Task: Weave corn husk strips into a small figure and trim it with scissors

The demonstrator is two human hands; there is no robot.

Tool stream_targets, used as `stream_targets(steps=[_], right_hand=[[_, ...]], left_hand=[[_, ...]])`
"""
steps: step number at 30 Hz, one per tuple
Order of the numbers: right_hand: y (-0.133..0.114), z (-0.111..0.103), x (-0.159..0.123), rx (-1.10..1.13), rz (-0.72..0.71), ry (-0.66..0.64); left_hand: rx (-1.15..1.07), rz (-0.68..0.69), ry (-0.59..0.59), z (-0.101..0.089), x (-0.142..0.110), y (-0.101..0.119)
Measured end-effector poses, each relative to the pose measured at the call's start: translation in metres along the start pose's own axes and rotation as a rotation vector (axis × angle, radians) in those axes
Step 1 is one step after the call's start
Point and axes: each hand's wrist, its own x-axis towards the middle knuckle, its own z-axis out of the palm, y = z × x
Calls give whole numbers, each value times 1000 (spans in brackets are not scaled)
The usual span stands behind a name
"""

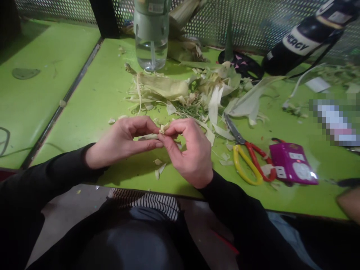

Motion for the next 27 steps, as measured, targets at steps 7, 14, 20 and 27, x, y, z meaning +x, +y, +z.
stream_targets(steps=[7,14,20,27], right_hand=[[-2,-4,7,110,88,-85],[-3,-6,14,252,280,-158],[1,-8,19,585,550,-295],[0,-7,18,576,509,-282]], left_hand=[[92,-62,-59,-7,0,3],[-164,-254,-96,-8,4,2],[-510,-524,-213,-11,9,-6],[-604,-601,-254,-12,10,-9]])
